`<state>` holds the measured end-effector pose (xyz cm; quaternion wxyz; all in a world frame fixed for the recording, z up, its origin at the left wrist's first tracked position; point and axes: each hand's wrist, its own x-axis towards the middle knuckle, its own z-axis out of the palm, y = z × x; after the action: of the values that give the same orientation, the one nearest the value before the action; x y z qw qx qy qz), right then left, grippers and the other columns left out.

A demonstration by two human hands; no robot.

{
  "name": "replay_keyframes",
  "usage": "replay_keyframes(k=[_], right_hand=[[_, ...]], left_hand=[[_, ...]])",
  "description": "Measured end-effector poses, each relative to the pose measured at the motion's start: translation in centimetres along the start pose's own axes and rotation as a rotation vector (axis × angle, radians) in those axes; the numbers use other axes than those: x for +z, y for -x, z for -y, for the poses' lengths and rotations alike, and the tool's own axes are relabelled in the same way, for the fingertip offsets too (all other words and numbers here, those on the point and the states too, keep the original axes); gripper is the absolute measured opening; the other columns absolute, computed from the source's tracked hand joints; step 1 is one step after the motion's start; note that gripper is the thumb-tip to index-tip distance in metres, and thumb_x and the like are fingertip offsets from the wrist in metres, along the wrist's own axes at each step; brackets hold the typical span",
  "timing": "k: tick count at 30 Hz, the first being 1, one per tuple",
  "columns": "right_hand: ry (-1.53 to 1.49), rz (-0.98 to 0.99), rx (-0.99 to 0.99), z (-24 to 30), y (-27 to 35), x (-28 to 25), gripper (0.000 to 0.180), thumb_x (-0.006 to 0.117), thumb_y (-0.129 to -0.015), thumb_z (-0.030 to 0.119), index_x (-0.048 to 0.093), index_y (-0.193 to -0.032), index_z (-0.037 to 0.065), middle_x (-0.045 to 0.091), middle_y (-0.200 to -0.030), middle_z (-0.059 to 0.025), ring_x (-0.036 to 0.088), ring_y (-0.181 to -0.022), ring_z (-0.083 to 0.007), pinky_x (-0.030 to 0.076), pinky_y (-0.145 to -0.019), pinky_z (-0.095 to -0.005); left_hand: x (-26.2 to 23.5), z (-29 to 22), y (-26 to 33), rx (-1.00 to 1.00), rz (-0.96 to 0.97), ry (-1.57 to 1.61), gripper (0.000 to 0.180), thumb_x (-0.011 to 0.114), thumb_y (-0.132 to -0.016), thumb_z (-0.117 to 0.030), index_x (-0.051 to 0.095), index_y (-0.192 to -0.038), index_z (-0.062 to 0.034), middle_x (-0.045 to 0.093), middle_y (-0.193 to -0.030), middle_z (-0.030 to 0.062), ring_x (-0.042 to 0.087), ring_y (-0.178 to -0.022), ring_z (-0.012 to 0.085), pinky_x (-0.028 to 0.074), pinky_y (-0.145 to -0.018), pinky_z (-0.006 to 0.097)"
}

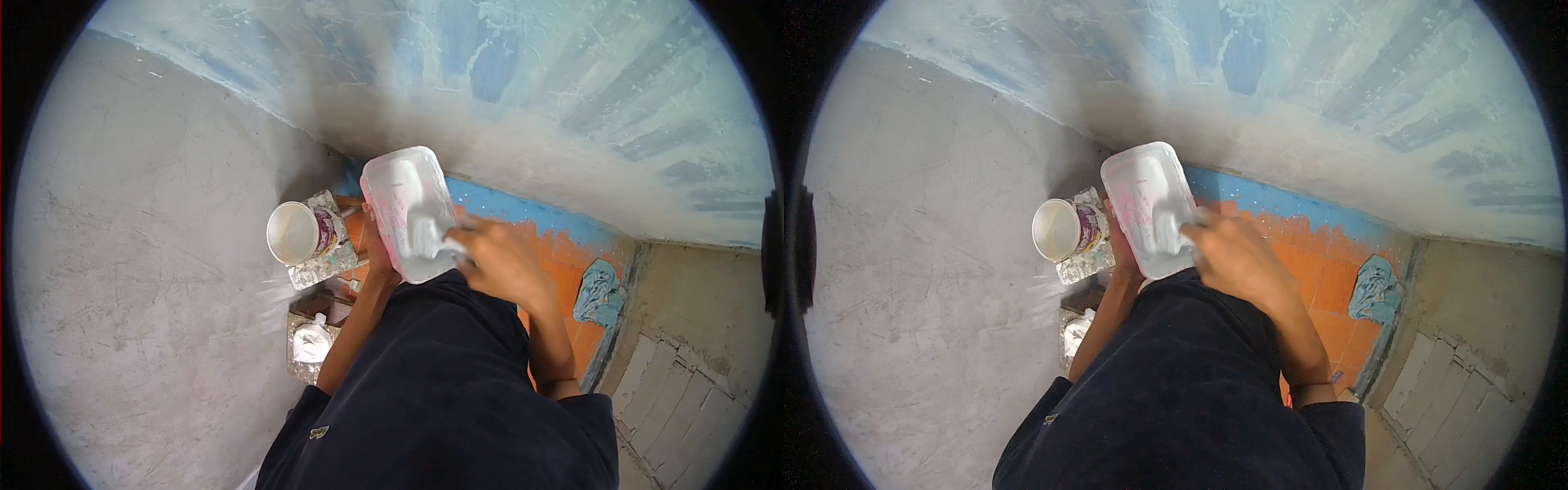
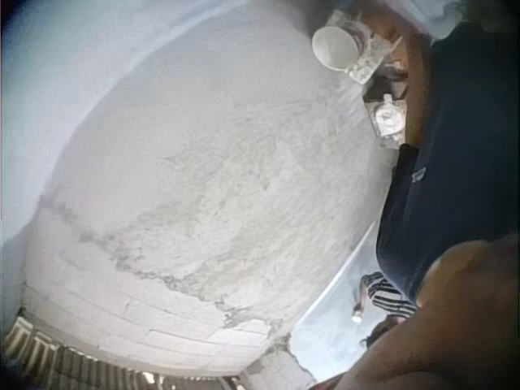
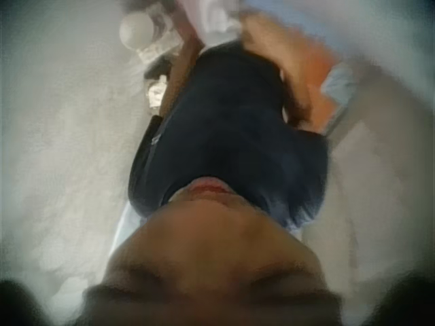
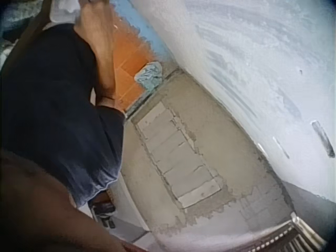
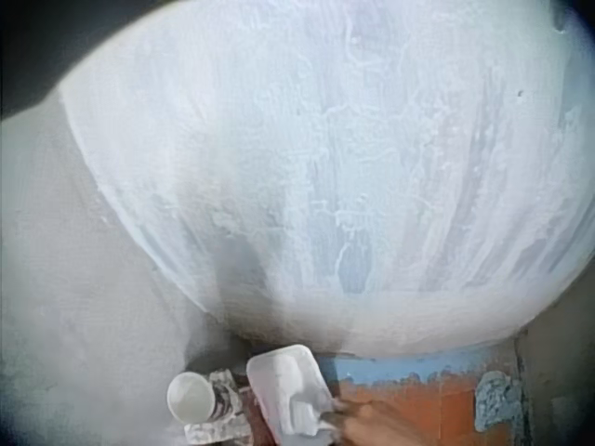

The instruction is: Apply white paint or plaster to an interior wall using a brush.

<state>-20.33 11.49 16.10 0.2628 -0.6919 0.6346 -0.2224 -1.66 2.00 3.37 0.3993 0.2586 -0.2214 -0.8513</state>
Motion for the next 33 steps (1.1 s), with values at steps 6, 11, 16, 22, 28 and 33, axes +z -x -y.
replay_keyframes(k=[6,11,16,22,28,33], right_hand=[[-0.140,-0.040,-0.002,-0.8,0.4,-1.5,0.029,0.070,-0.075,0.004,0.068,-0.104,0.001,0.067,-0.096,-0.0205,0.066,-0.083,-0.0394,0.051,-0.071,-0.0440],[-0.472,-0.093,0.193,-3.5,1.4,-1.6,0.021,0.070,-0.084,0.008,0.070,-0.103,0.000,0.069,-0.085,-0.0117,0.066,-0.072,-0.0251,0.048,-0.065,-0.0331],[-1.493,-0.025,0.224,-9.3,2.3,5.4,0.031,0.062,-0.097,0.024,0.065,-0.113,-0.002,0.045,-0.070,0.0085,0.038,-0.060,-0.0017,0.028,-0.052,-0.0205],[-1.680,-0.185,0.259,-7.4,1.8,10.2,0.031,0.052,-0.103,0.025,0.062,-0.113,-0.003,0.038,-0.066,0.0077,0.030,-0.055,-0.0032,0.023,-0.052,-0.0216],[-1.261,-0.158,0.466,-8.7,0.4,11.3,0.030,0.049,-0.105,0.029,0.062,-0.105,0.001,0.043,-0.063,0.0063,0.035,-0.053,-0.0041,0.028,-0.050,-0.0230],[-0.991,-0.133,0.362,-8.8,-1.7,9.5,0.034,0.049,-0.105,0.030,0.066,-0.110,0.001,0.043,-0.060,0.0059,0.036,-0.052,-0.0040,0.029,-0.049,-0.0235]], left_hand=[[-1.8,0.2,-0.3,-0.052,0.011,0.032,0.067,0.030,-0.102,-0.059,0.032,-0.150,-0.0113,0.048,-0.143,0.0110,0.051,-0.128,0.0270,0.043,-0.109,0.043],[-3.8,0.8,-0.5,0.024,-0.098,0.151,0.067,0.032,-0.101,-0.061,0.037,-0.148,-0.0144,0.050,-0.142,0.0074,0.053,-0.127,0.0264,0.046,-0.106,0.043],[-4.2,0.8,0.8,-0.024,-0.125,0.164,0.068,0.034,-0.099,-0.063,0.038,-0.147,-0.0158,0.052,-0.141,0.0069,0.054,-0.126,0.0261,0.046,-0.105,0.044],[-5.4,-0.2,1.5,-0.094,-0.234,0.208,0.068,0.033,-0.098,-0.065,0.041,-0.145,-0.0158,0.053,-0.139,0.0084,0.055,-0.126,0.0293,0.047,-0.104,0.052],[-6.0,-1.0,1.7,-0.127,-0.264,0.223,0.067,0.034,-0.099,-0.063,0.041,-0.145,-0.0165,0.053,-0.140,0.0072,0.053,-0.128,0.0279,0.044,-0.106,0.051],[-6.0,-2.5,2.2,-0.110,-0.216,0.242,0.064,0.039,-0.099,-0.061,0.042,-0.145,-0.0159,0.054,-0.139,0.0069,0.054,-0.126,0.0257,0.044,-0.107,0.046]])
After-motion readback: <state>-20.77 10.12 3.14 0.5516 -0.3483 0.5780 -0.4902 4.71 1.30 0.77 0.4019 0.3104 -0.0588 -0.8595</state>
